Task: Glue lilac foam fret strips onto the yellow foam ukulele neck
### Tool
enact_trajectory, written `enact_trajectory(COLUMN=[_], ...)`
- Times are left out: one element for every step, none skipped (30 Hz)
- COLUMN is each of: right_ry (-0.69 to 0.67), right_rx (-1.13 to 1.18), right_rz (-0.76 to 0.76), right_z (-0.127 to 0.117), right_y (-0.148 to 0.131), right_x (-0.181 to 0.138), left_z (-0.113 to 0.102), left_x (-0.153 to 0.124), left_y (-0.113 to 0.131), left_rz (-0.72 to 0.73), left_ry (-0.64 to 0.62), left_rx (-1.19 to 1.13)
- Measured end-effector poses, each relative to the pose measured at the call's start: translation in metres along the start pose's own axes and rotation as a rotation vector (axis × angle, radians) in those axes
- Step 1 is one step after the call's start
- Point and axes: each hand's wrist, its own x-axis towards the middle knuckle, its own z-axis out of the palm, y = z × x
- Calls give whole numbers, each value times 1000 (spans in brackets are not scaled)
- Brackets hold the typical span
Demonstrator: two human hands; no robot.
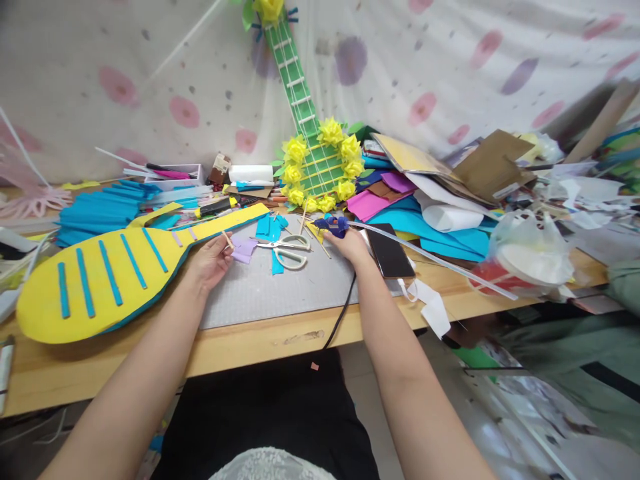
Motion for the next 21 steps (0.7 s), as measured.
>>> enact_trajectory(right_ry=[14,36,60,74,59,20,-53,-163,-243,-309,-334,-348,-338,-336,-339,-345,-366,-389,-419,-440,-460], right_rx=[-78,-166,-258,-345,-414,-455,-469,-452,-408,-321,-181,-9,178,346,479,589,673,737,780,815,843], right_rz=[-16,-26,-27,-15,0,10,26,3,-58,-161,-283,-409,-496,-566,-610,-638,-666,-673,-685,-693,-697], right_z=[-4,-8,-13,-18,-23,-27,-29,-29,-27,-22,-14,-4,8,21,35,47,59,69,78,85,90], right_y=[-1,-1,-3,-5,-9,-15,-23,-32,-43,-55,-67,-79,-92,-103,-114,-124,-132,-140,-146,-151,-154], right_x=[-3,-6,-11,-16,-23,-29,-35,-41,-46,-49,-51,-51,-50,-48,-46,-43,-41,-39,-37,-36,-35], left_z=[0,0,0,1,1,2,2,3,3,4,4,4,4,4,4,3,3,2,1,1,0], left_x=[0,0,0,0,0,-1,-1,-2,-2,-2,-3,-3,-3,-3,-3,-2,-2,-2,-2,-2,-2], left_y=[0,0,-1,-1,-1,-1,-1,-1,-1,-1,-1,-1,-1,-1,-1,0,0,1,1,2,3], left_rz=[3,7,12,15,14,10,5,-2,-10,-19,-28,-40,-57,-78,-105,-135,-167,-198,-226,-252,-272], left_ry=[4,5,1,-7,-17,-30,-41,-50,-59,-68,-75,-81,-86,-91,-94,-96,-95,-94,-91,-89,-88], left_rx=[-4,-11,-21,-33,-44,-53,-60,-63,-66,-70,-78,-90,-109,-136,-170,-209,-252,-295,-337,-374,-408])
